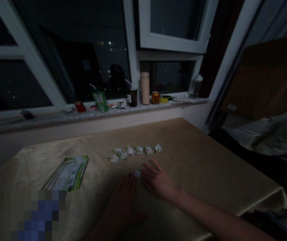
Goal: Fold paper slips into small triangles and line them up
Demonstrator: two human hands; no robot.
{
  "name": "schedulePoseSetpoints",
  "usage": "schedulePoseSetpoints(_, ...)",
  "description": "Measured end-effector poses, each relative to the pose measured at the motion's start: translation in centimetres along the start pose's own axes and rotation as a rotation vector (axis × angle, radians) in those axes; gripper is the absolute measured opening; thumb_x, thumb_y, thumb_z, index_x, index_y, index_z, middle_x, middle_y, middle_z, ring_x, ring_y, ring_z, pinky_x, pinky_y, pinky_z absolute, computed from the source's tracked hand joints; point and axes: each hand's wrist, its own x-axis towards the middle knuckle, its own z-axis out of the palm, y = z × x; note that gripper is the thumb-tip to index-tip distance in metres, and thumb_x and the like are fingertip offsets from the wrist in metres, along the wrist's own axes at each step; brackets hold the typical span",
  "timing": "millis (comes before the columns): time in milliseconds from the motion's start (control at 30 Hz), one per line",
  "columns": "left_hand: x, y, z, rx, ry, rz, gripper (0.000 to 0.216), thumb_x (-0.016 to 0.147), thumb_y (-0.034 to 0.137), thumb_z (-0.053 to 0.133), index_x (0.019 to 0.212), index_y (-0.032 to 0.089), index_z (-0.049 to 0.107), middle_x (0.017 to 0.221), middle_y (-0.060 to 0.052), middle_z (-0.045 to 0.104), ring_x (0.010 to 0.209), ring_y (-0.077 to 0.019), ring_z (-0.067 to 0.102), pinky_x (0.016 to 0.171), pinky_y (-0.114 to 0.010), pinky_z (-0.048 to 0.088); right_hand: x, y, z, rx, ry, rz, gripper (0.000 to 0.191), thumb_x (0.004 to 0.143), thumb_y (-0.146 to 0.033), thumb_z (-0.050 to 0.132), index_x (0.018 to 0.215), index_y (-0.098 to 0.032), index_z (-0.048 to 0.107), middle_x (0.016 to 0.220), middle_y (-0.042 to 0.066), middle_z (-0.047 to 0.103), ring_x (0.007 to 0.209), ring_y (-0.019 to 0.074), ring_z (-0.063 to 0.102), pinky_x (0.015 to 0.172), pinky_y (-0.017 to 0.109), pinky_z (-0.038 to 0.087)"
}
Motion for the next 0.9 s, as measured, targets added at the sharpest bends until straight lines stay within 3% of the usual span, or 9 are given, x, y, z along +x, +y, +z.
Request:
schedulePoseSetpoints(300,-0.3,0.2,-1.2,-0.055,-0.073,0.005,0.107,0.062,0.061,0.07,0.142,0.001,0.034,0.148,-0.023,0.024,0.135,-0.04,0.025,0.108,-0.05,0.03,-0.2,0.0,-0.1,-0.045,0.054,0.036,0.025,0.093,-0.027,0.047,0.109,-0.021,0.065,0.118,0.002,0.066,0.131,0.023,0.04,0.115,0.056,0.001)
schedulePoseSetpoints(633,-0.8,-0.8,0.7,-0.031,0.036,0.046,0.087,0.077,0.054,0.06,0.145,0.01,0.03,0.15,-0.017,0.022,0.137,-0.0329,0.025,0.109,-0.048,0.027,0.2,-0.2,0.0,-0.143,0.053,-0.033,0.024,0.093,-0.022,0.046,0.103,-0.016,0.068,0.105,0.007,0.07,0.124,0.0234,0.048,0.116,0.054,0.007)
schedulePoseSetpoints(900,-1.2,0.2,0.9,0.069,0.126,-0.074,0.085,0.074,0.062,0.058,0.134,0.003,0.047,0.141,-0.025,0.039,0.13,-0.0394,0.036,0.104,-0.051,0.033,0.4,-0.2,0.4,-0.152,0.063,-0.025,0.022,0.092,-0.02,0.048,0.099,-0.017,0.068,0.102,0.006,0.07,0.121,0.0227,0.05,0.116,0.053,0.009)
